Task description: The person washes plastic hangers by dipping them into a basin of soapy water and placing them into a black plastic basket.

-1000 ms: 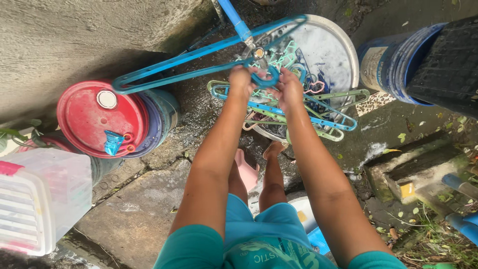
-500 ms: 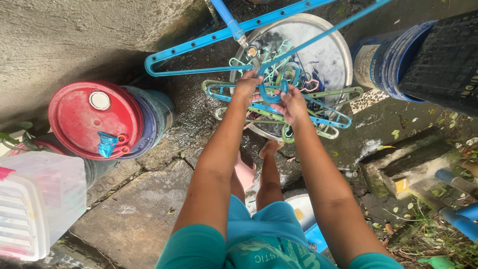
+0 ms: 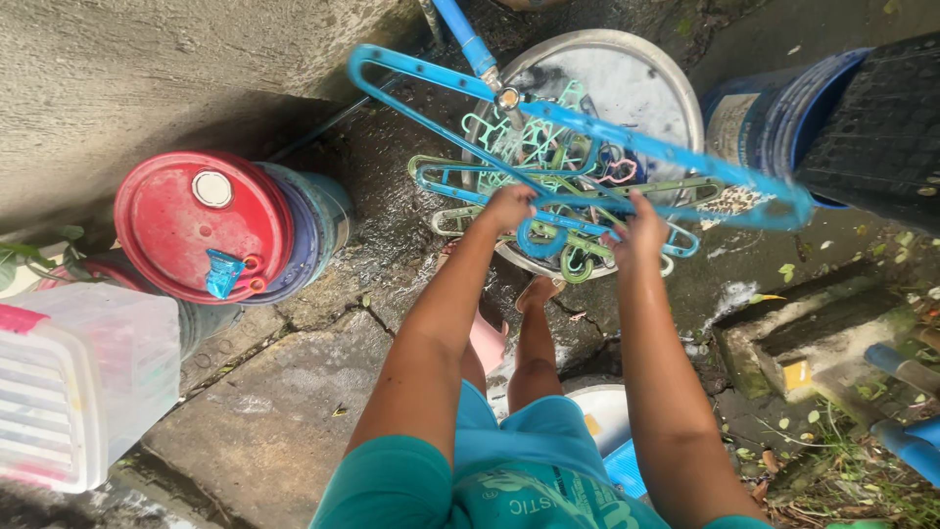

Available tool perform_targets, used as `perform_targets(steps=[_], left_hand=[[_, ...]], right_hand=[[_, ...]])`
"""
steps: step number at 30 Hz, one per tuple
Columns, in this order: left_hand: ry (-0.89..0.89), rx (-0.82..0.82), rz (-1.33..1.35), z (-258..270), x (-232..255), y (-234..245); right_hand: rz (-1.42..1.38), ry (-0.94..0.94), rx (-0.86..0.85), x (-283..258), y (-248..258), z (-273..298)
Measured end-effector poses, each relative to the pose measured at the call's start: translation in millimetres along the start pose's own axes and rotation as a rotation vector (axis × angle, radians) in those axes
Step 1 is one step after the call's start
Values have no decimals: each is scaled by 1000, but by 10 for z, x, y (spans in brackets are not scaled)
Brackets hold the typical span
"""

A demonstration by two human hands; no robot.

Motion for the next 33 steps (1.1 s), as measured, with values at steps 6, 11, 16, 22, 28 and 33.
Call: perform_targets(steps=[6, 11, 16, 22, 28, 33], left_hand=[[-67, -129, -45, 194, 52, -528], [2, 380, 657, -13, 140, 194], [-95, 330, 1245, -239, 890, 937], [132, 118, 446, 12, 1200, 930], [325, 196, -194, 554, 913, 1286], [511, -212, 36, 1441, 1091, 831]], right_hand=[[-626, -93, -129, -370, 181, 558], [-407, 371, -513, -826, 103, 945], [-79, 701, -695, -1006, -100, 1432], [222, 1173, -962, -856, -433, 2366], [592, 1378, -1114, -738, -826, 2845], [636, 1476, -1054, -738, -1000, 2730]])
Point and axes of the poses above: each hand's wrist, its own z-axis away from the middle knuckle, its own y-axis out of the back of the hand, x = y × z, the point moved 10 cm from there along -z, towards the middle knuckle, and after that the axes turned 10 degrees about -z, right-handed, at the moved point
